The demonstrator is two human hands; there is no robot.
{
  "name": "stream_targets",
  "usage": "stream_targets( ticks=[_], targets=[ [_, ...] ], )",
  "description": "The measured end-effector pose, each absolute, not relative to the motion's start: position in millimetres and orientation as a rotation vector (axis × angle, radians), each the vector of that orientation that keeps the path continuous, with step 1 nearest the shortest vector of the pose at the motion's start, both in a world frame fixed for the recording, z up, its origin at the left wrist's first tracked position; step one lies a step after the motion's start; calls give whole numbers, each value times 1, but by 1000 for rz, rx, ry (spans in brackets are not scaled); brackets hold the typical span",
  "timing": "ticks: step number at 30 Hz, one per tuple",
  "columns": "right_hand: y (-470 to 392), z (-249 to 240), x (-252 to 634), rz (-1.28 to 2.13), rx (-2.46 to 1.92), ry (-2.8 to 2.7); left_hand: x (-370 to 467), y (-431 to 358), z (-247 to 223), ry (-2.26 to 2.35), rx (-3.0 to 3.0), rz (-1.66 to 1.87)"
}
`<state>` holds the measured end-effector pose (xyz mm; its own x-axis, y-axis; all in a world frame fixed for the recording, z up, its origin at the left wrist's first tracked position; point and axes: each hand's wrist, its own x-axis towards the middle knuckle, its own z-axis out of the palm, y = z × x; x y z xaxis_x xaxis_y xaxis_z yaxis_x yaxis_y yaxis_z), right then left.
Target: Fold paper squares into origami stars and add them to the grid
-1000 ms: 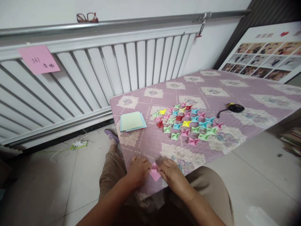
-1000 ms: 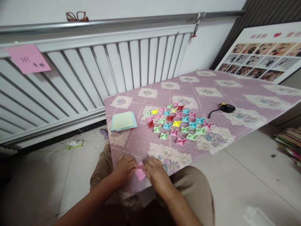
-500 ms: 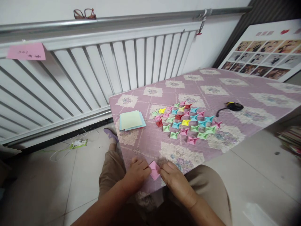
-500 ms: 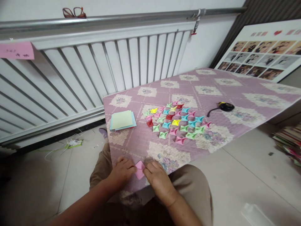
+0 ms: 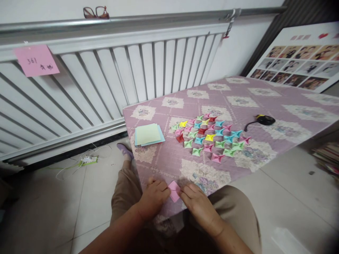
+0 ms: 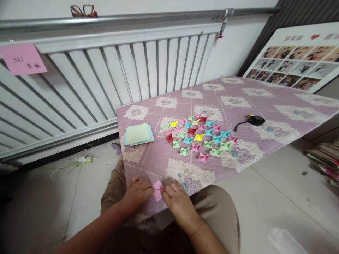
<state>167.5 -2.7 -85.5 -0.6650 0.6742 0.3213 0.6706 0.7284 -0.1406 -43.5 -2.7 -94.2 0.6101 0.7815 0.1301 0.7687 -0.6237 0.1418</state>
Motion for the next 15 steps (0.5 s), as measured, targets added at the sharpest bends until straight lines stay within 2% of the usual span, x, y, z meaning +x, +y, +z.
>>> stream_targets(
  ticks=[8,15],
  targets=[
    [-4,-83,167,-13,-1035,-2591,-41,-14,-88,1356,2823,142],
    [-9,-88,171,-1,-1041,-2589,-39,-24,-83,1359,2871,163]
  ],
)
